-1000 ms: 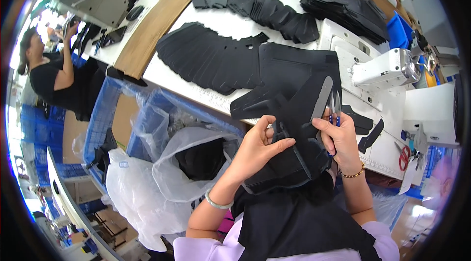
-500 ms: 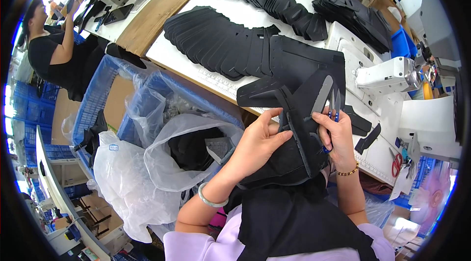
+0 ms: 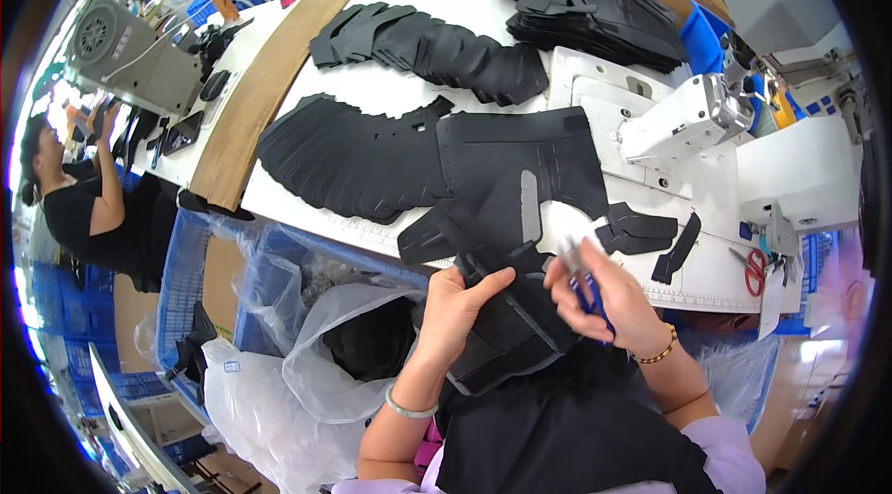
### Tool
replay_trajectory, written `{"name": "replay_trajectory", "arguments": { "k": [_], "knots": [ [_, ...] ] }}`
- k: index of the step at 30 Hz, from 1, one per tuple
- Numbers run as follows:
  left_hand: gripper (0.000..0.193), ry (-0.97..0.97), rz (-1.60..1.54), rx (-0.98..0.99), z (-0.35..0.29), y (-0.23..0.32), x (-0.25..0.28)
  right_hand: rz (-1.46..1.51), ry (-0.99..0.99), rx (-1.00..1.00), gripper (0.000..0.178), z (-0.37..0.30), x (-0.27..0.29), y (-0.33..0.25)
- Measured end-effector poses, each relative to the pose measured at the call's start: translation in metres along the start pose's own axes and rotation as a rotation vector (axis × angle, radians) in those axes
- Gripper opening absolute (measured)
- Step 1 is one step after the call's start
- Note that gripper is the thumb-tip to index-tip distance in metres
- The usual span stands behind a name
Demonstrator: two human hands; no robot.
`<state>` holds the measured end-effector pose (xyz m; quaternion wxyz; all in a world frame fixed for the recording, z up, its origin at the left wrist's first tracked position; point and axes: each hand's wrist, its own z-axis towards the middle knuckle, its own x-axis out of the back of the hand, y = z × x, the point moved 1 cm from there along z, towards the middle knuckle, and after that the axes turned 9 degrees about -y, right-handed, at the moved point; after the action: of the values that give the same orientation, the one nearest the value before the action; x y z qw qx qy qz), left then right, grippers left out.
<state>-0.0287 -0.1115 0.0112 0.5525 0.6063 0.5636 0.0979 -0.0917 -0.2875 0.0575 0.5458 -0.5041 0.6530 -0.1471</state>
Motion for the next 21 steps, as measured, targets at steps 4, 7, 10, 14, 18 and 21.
{"name": "replay_trajectory", "arguments": {
  "k": [4, 7, 10, 14, 18, 21],
  "knots": [
    [0.011, -0.016, -0.027, -0.008, 0.007, -0.001, -0.003, 0.305, -0.071, -0.294, 0.050, 0.007, 0.009, 0.000],
    [0.010, -0.011, -0.020, 0.010, 0.008, -0.002, -0.002, 0.231, -0.115, -0.277, 0.050, 0.012, 0.015, -0.004],
    [0.009, 0.005, -0.022, 0.013, 0.008, -0.001, -0.003, 0.282, -0.132, -0.283, 0.050, 0.015, 0.020, 0.000],
    [0.008, 0.010, -0.031, 0.016, 0.009, -0.001, -0.002, 0.296, -0.122, -0.298, 0.050, 0.017, 0.019, -0.002],
    [0.007, 0.009, -0.025, 0.012, 0.010, -0.001, -0.002, 0.304, -0.083, -0.300, 0.049, 0.017, 0.015, 0.000],
    [0.008, 0.001, -0.022, 0.012, 0.011, -0.002, -0.001, 0.294, -0.052, -0.302, 0.047, 0.019, 0.014, 0.002]
  ]
}}
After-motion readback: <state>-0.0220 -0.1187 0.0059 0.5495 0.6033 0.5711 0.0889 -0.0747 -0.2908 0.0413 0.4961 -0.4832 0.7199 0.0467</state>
